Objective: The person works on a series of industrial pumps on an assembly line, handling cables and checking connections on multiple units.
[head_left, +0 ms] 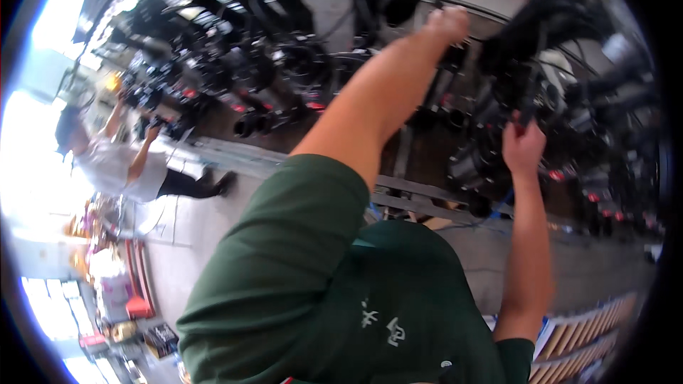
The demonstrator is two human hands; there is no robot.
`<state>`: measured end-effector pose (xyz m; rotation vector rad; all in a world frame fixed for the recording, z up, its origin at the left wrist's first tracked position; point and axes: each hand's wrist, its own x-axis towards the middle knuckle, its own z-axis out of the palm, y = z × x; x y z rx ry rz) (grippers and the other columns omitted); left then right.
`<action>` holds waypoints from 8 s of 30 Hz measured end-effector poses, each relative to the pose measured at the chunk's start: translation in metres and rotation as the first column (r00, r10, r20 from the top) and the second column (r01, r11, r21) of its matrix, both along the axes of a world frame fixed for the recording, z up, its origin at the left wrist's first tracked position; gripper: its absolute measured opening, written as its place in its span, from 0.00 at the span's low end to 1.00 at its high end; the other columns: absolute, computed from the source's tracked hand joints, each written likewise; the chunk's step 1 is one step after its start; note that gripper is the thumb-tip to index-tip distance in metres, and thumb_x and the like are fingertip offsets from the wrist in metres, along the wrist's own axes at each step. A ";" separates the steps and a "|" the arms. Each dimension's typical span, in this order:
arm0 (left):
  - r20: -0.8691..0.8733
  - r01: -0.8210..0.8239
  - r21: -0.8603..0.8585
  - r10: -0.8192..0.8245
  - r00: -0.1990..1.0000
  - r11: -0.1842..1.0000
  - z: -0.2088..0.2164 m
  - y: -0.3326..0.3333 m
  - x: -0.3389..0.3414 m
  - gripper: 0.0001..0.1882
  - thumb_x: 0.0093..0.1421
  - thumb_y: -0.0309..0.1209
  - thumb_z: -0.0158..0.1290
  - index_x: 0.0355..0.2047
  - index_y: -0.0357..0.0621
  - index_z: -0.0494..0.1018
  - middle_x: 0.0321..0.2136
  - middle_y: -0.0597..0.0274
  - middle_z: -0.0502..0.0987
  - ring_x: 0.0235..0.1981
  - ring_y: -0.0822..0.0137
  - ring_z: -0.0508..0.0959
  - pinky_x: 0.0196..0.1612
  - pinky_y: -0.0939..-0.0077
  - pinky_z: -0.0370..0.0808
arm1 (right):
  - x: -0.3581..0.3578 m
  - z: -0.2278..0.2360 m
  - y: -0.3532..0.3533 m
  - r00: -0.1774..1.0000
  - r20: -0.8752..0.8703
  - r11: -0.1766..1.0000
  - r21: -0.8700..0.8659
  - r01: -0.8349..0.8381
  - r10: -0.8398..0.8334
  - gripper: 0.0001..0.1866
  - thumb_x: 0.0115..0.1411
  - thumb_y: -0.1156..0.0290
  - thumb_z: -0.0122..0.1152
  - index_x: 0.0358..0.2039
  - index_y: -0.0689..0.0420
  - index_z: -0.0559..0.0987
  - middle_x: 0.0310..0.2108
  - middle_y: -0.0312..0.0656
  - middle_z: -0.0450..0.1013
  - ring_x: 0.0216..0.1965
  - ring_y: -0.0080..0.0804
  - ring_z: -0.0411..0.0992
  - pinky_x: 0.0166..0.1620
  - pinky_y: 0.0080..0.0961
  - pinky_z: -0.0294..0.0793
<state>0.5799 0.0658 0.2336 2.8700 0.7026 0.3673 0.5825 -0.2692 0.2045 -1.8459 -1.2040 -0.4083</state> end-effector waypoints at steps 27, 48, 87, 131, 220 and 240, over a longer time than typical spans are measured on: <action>0.050 0.132 0.147 -0.141 0.989 0.980 0.001 0.002 -0.105 0.27 0.68 0.44 0.53 0.65 0.57 0.66 0.54 0.47 0.74 0.59 0.42 0.71 0.62 0.48 0.69 | 0.041 0.044 -0.039 0.573 -0.771 0.952 0.300 -0.059 0.278 0.20 0.68 0.72 0.59 0.59 0.65 0.73 0.38 0.36 0.75 0.32 0.19 0.72 0.36 0.17 0.75; 0.053 -0.037 -0.065 0.041 0.998 0.997 -0.220 -0.123 -0.175 0.28 0.56 0.38 0.61 0.58 0.49 0.75 0.60 0.53 0.68 0.63 0.50 0.66 0.62 0.54 0.69 | 0.051 0.084 -0.043 0.739 -0.607 0.939 0.034 -0.344 0.292 0.17 0.68 0.74 0.59 0.52 0.72 0.76 0.35 0.43 0.78 0.30 0.25 0.78 0.37 0.23 0.80; -0.309 0.487 0.777 -0.432 0.847 0.398 0.090 -0.093 -0.081 0.12 0.58 0.35 0.53 0.37 0.47 0.83 0.50 0.62 0.75 0.59 0.59 0.68 0.66 0.58 0.62 | 0.128 0.045 -0.061 0.802 -0.579 0.989 0.077 -0.122 0.144 0.32 0.62 0.57 0.69 0.59 0.67 0.75 0.33 0.38 0.77 0.38 0.26 0.74 0.47 0.27 0.72; 0.598 -0.246 -0.385 0.443 0.667 0.890 -0.001 -0.112 -0.060 0.18 0.57 0.27 0.54 0.49 0.42 0.76 0.44 0.43 0.78 0.47 0.43 0.79 0.50 0.54 0.77 | 0.130 0.091 -0.073 0.351 -0.856 0.800 0.112 -0.590 0.379 0.13 0.75 0.63 0.49 0.53 0.55 0.73 0.32 0.31 0.71 0.21 0.14 0.63 0.18 0.13 0.54; 0.684 0.458 0.213 -0.467 0.561 0.863 -0.023 -0.225 -0.146 0.16 0.48 0.43 0.66 0.25 0.48 0.73 0.30 0.64 0.74 0.37 0.58 0.75 0.42 0.62 0.69 | 0.204 0.058 -0.045 0.617 -0.768 0.982 0.085 -0.171 0.174 0.29 0.72 0.69 0.49 0.73 0.47 0.63 0.38 0.31 0.69 0.23 0.13 0.59 0.21 0.12 0.56; 0.389 0.603 -0.060 -0.537 0.748 0.796 -0.123 -0.323 -0.200 0.13 0.50 0.25 0.63 0.38 0.44 0.79 0.42 0.61 0.76 0.46 0.59 0.78 0.50 0.61 0.75 | 0.197 0.057 -0.048 0.387 -0.845 0.928 0.306 -0.214 0.368 0.07 0.67 0.70 0.55 0.41 0.59 0.74 0.29 0.37 0.73 0.21 0.19 0.66 0.20 0.17 0.60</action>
